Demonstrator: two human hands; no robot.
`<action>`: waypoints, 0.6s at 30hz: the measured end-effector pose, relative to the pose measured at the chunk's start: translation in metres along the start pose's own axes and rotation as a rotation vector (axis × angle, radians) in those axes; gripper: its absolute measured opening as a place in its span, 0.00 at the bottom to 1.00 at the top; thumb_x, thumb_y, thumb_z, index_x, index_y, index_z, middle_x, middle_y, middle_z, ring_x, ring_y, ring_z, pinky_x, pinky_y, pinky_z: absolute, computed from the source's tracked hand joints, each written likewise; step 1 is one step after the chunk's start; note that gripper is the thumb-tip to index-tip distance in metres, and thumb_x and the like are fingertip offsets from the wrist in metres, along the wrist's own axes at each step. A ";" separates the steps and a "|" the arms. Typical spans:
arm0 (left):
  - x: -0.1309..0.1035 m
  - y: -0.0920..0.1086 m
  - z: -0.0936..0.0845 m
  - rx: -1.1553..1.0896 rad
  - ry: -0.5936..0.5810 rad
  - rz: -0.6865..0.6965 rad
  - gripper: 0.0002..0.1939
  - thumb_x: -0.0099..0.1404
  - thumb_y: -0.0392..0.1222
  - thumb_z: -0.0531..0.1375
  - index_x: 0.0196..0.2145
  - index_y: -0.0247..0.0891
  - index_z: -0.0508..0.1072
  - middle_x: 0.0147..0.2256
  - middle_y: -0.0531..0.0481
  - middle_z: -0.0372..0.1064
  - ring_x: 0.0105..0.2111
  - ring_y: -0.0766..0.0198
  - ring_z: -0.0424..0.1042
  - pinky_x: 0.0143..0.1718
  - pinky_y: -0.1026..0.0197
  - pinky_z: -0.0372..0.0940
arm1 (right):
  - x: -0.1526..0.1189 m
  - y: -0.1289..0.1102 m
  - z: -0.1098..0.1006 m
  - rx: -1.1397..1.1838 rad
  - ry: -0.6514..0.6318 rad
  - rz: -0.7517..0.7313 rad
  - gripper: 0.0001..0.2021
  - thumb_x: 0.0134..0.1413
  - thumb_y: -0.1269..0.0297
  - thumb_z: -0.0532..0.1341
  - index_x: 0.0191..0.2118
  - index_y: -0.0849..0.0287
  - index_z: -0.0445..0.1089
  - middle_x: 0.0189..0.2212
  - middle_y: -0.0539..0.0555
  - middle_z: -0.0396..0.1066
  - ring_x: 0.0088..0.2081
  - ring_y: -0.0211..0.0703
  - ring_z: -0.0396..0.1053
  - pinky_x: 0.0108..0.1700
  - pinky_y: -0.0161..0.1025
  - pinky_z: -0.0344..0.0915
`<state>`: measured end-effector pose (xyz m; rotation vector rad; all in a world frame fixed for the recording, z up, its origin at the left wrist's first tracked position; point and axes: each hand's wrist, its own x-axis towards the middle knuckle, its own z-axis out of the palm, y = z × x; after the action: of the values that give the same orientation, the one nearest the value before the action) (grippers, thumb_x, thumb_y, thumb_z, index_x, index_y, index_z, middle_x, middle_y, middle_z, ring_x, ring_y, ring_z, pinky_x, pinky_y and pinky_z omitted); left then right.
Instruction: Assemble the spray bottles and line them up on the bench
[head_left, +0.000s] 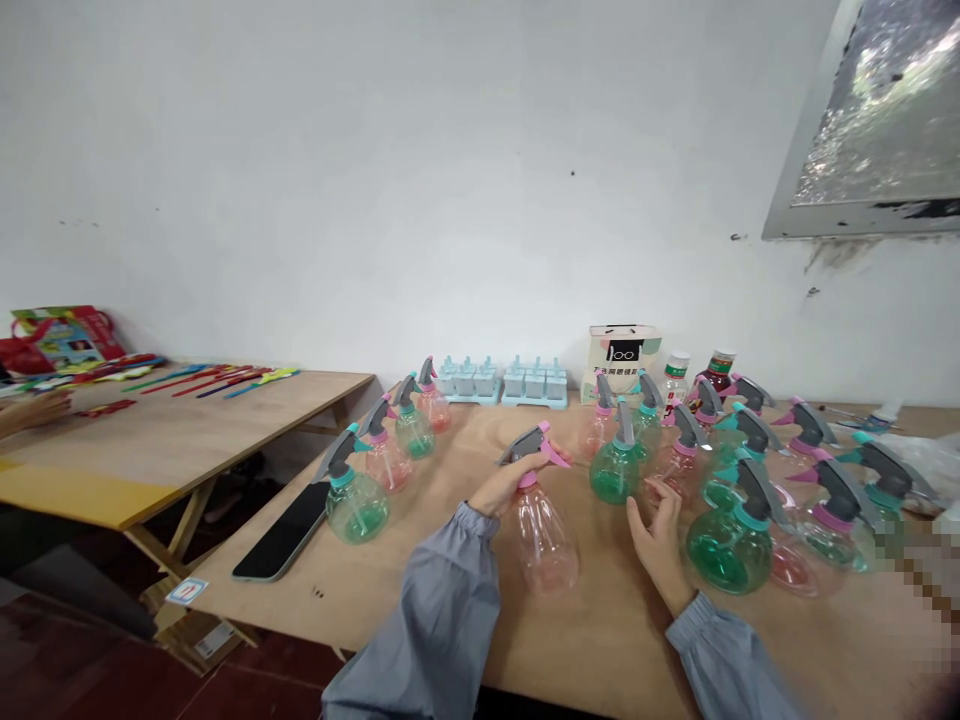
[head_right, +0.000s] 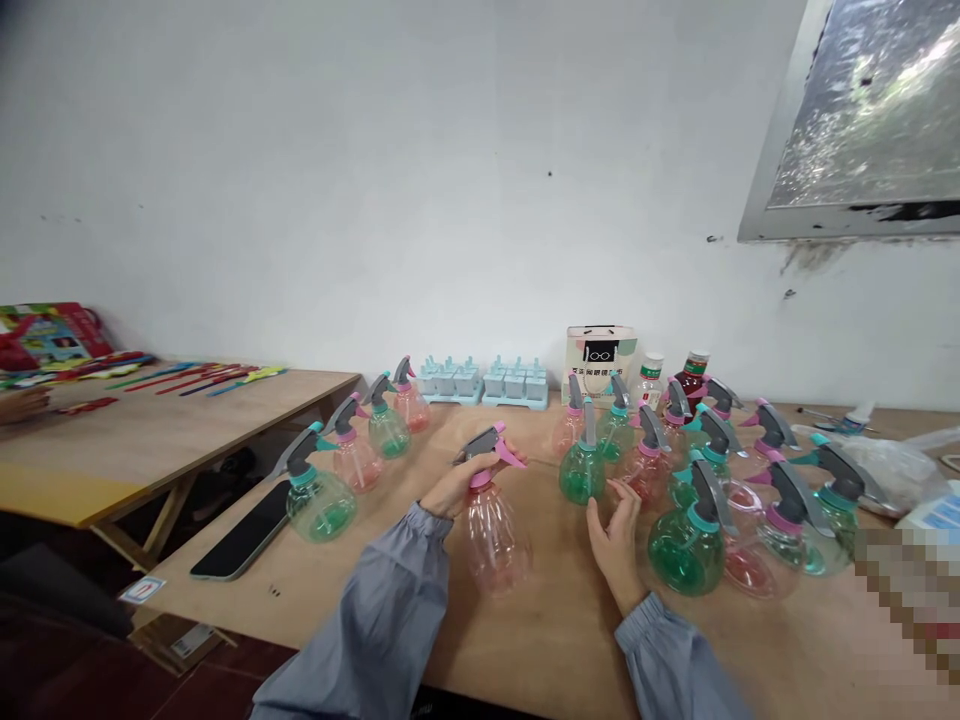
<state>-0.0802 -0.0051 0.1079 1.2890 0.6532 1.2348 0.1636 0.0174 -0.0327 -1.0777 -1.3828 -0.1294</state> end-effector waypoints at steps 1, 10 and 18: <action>0.000 0.000 0.000 -0.009 0.030 0.005 0.18 0.51 0.54 0.67 0.29 0.35 0.76 0.29 0.47 0.78 0.30 0.62 0.76 0.33 0.61 0.68 | 0.000 0.000 0.000 -0.003 -0.002 -0.002 0.16 0.60 0.59 0.57 0.51 0.57 0.60 0.47 0.60 0.62 0.51 0.53 0.62 0.54 0.58 0.62; 0.002 -0.001 -0.002 0.011 0.073 0.034 0.19 0.53 0.57 0.63 0.30 0.36 0.74 0.30 0.47 0.76 0.32 0.60 0.75 0.36 0.59 0.69 | 0.001 0.006 0.002 -0.033 0.001 -0.031 0.16 0.59 0.59 0.57 0.50 0.58 0.61 0.46 0.60 0.61 0.50 0.52 0.62 0.55 0.59 0.62; 0.000 0.001 -0.004 0.107 0.035 0.123 0.19 0.55 0.58 0.63 0.28 0.38 0.75 0.28 0.47 0.75 0.38 0.55 0.76 0.48 0.53 0.68 | 0.001 0.006 0.002 -0.025 -0.007 -0.008 0.16 0.60 0.57 0.57 0.50 0.57 0.61 0.47 0.60 0.62 0.51 0.53 0.62 0.55 0.60 0.62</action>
<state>-0.0840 -0.0036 0.1077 1.4164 0.6809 1.3403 0.1664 0.0225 -0.0357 -1.0944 -1.3945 -0.1490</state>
